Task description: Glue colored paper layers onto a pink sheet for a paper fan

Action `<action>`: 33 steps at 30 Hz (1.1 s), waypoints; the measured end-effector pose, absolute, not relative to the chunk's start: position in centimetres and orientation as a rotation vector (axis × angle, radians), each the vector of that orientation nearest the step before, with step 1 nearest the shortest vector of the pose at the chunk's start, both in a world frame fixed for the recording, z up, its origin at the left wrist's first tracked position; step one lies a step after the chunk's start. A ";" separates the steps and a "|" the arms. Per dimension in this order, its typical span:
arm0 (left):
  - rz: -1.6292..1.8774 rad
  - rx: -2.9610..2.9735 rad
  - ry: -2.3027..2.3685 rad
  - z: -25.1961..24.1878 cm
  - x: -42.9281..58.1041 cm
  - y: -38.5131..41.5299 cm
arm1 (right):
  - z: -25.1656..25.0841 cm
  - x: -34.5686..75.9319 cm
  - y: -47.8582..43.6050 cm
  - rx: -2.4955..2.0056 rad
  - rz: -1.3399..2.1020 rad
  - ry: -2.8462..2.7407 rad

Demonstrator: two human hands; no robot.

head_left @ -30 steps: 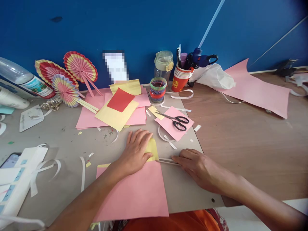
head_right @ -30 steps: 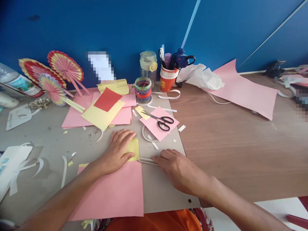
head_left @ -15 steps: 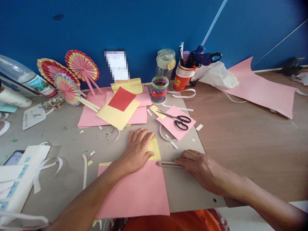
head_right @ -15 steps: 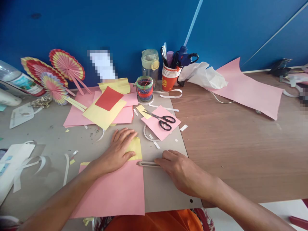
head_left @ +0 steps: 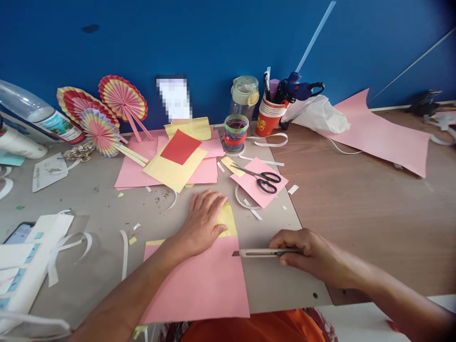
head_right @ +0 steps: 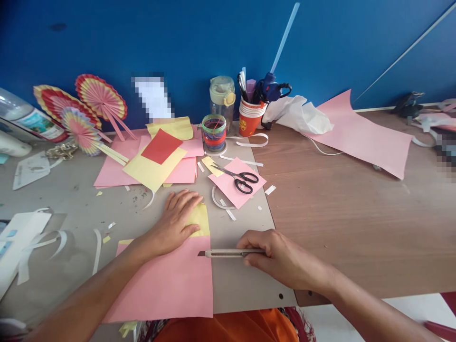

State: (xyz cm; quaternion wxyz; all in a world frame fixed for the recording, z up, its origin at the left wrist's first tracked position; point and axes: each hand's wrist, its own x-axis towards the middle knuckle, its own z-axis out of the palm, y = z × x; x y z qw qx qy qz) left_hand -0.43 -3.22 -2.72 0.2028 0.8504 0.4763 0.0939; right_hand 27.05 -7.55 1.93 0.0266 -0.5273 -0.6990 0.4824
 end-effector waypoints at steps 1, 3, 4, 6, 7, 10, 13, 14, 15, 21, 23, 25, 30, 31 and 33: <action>0.261 2.370 1.331 -2.8 -0.5 -3.2 | 2.0 27.0 -7.4 -1.670 1.535 -2.127; 0.267 2.367 1.330 -2.8 -0.5 -3.2 | 2.1 27.0 -7.2 -1.763 1.564 -2.088; 0.269 2.370 1.327 -2.9 -0.5 -3.3 | 2.1 27.1 -7.1 -1.815 1.524 -2.074; 0.269 2.380 1.321 -2.9 -0.6 -3.3 | 1.9 27.3 -7.0 -1.886 1.454 -2.059; 0.268 2.384 1.318 -2.9 -0.6 -3.3 | 1.8 27.3 -7.0 -1.908 1.430 -2.052; 0.266 2.389 1.311 -2.9 -0.6 -3.3 | 1.4 27.3 -7.0 -1.948 1.382 -2.008; 0.277 2.385 1.304 -2.9 -0.7 -3.2 | 1.1 27.1 -7.0 -1.938 1.362 -1.971; 0.290 2.379 1.303 -2.9 -0.7 -3.2 | 1.1 27.1 -7.0 -1.924 1.363 -1.975; 0.311 2.368 1.304 -2.9 -0.7 -3.1 | 1.1 27.0 -6.9 -1.906 1.365 -1.985; 0.484 2.211 1.353 -3.1 -0.5 -2.9 | 1.4 26.9 -7.1 -1.806 1.325 -2.072; 0.522 2.173 1.377 -3.0 -0.5 -2.9 | 1.4 26.9 -7.2 -1.799 1.311 -2.080; 0.570 2.153 1.409 -2.9 -0.5 -3.0 | 1.3 27.0 -7.4 -1.806 1.298 -2.072; 0.689 2.230 1.359 -2.1 -0.6 -3.2 | 0.8 27.4 -7.7 -1.798 1.338 -2.059; 0.693 2.252 1.343 -1.9 -0.6 -3.2 | 0.8 27.5 -7.8 -1.794 1.350 -2.057; 0.704 2.290 1.310 -1.6 -0.6 -3.4 | 1.1 27.4 -7.8 -1.800 1.358 -2.044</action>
